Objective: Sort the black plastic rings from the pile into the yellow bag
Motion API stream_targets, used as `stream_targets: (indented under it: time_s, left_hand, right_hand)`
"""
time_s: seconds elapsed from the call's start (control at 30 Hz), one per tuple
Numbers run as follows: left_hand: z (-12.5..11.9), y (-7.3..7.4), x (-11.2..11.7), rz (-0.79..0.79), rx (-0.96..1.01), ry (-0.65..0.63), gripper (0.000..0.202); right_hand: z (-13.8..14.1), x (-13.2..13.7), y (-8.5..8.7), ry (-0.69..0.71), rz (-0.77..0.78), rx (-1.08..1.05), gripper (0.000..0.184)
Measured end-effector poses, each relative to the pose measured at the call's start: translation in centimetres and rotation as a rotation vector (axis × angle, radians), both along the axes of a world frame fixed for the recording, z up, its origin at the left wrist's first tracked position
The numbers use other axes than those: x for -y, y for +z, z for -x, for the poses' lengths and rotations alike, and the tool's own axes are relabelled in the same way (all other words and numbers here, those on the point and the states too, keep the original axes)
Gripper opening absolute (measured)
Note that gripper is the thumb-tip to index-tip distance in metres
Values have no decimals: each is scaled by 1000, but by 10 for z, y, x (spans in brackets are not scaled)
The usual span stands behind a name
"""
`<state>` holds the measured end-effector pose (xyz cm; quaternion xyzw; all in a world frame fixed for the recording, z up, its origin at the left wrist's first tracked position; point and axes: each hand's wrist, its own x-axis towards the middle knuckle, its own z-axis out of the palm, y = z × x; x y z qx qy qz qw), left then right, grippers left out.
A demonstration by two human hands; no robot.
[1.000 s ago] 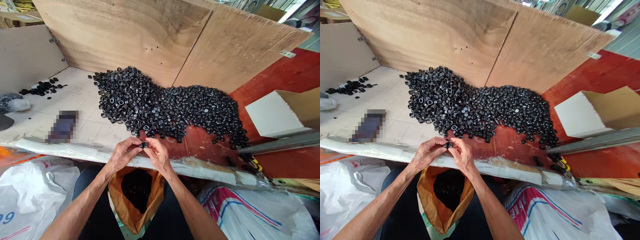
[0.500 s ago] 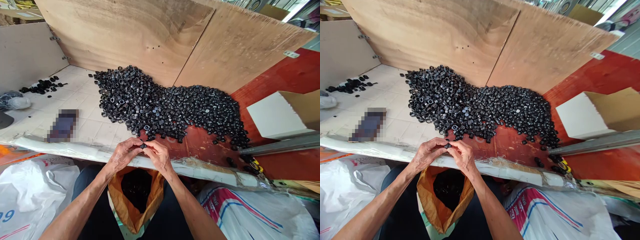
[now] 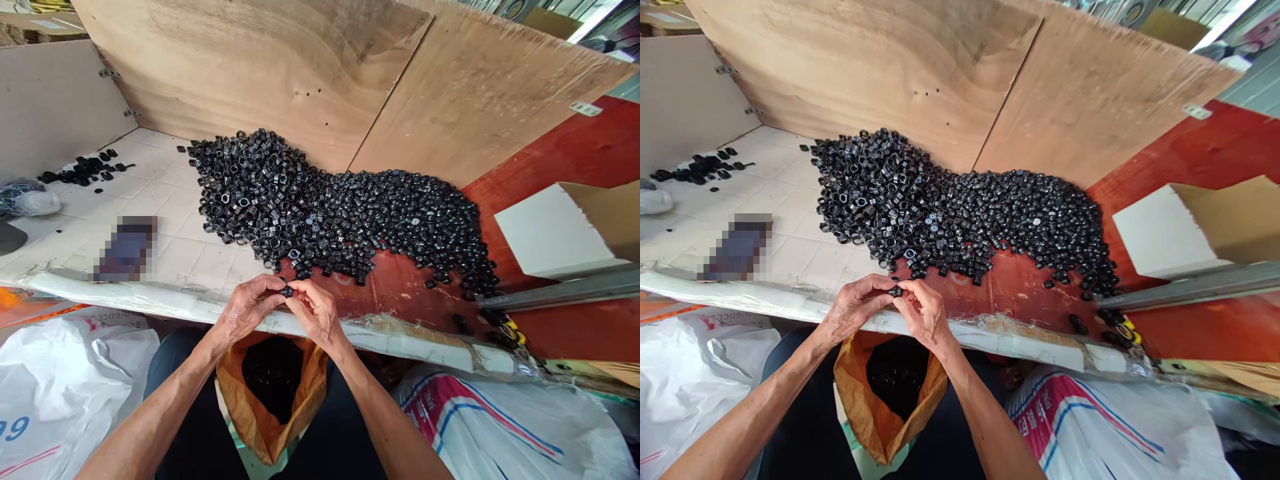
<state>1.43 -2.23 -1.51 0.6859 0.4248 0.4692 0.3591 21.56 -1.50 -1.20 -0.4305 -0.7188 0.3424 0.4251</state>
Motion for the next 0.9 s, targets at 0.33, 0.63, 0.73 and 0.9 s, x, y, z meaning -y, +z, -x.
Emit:
stream_targets:
  time_s: [0.33, 0.63, 0.73, 0.9]
  left_hand:
    - [0, 2, 0, 16, -14, -46, 18]
    - [0, -1, 0, 40, -20, -13, 19]
    - [0, -2, -1, 17, -34, -1, 20]
    - [0, 2, 0, -7, -25, 28, 20]
  right_hand:
    - [7, -4, -4, -174, -100, 83, 27]
    - [4, -1, -3, -111, -103, 138, 36]
    - [6, -1, -2, -143, -123, 132, 39]
    - [7, 2, 2, -78, -134, 126, 25]
